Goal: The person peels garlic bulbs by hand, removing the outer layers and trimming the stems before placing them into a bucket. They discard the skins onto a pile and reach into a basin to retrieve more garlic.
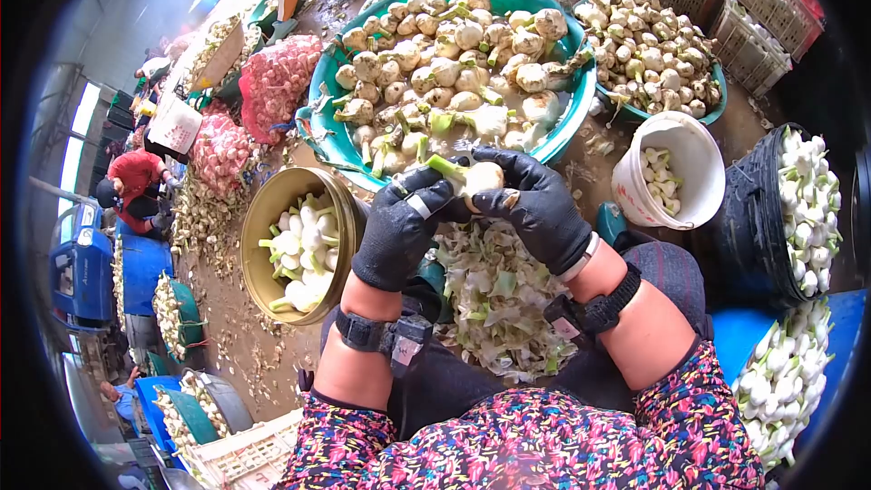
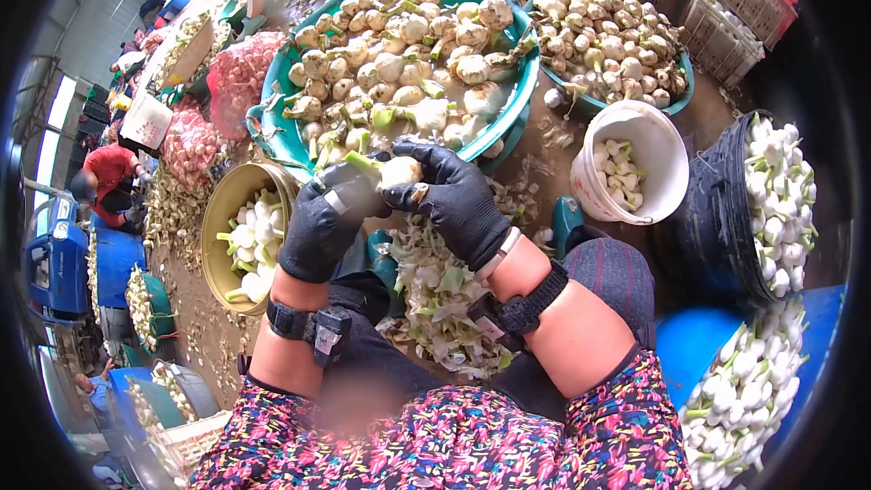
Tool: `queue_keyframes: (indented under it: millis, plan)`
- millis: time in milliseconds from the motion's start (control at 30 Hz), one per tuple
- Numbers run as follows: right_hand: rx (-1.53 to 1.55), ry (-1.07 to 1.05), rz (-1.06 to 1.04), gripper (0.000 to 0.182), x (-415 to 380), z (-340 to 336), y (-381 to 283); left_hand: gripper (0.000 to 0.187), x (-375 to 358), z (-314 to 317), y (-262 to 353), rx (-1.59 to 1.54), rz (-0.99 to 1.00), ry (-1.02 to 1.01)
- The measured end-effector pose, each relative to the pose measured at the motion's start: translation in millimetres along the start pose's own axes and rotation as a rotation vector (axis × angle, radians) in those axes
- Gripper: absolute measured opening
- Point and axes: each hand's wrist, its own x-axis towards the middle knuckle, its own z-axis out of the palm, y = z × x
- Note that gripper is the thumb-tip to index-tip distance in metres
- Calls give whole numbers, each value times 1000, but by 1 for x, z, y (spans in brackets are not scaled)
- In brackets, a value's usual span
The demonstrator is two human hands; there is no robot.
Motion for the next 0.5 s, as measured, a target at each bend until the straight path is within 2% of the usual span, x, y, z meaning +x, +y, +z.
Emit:
queue_keyframes:
  millis: [100, 167, 200, 267, 333, 367, 433, 467, 500]
  plan:
    - [-43, -1, -21, 48, 1, 0, -1, 22, 0, -1, -1, 16, 15, 13]
    - [-53, 10, -36, 49, 1, 1, 1, 22, 1, 0, -1, 253, 83, -9]
    - [-15, 3, -38, 49, 1, 2, 2, 22, 1, 0, -3, 253, 82, -9]
    - [23, -3, -39, 49, 1, 1, 4, 22, 0, 0, -10, 32, -34, 22]
    - [-211, -2, -88, 44, 0, -1, 6, 21, 1, 4, -13, -23, -52, 60]
    - [-211, 2, -89, 44, -1, 0, 3, 20, 1, 6, -14, -77, -69, 98]
    - [-1, 26, 131, 36, -3, 2, -3, 19, 1, 0, -25, -106, -88, 110]
    - [-1, 28, 132, 36, -2, -2, -2, 19, 2, -2, -27, -133, -106, 123]
    - [267, -102, 331, 35, -1, -9, 1, 18, 3, -1, -26, -126, -130, 146]
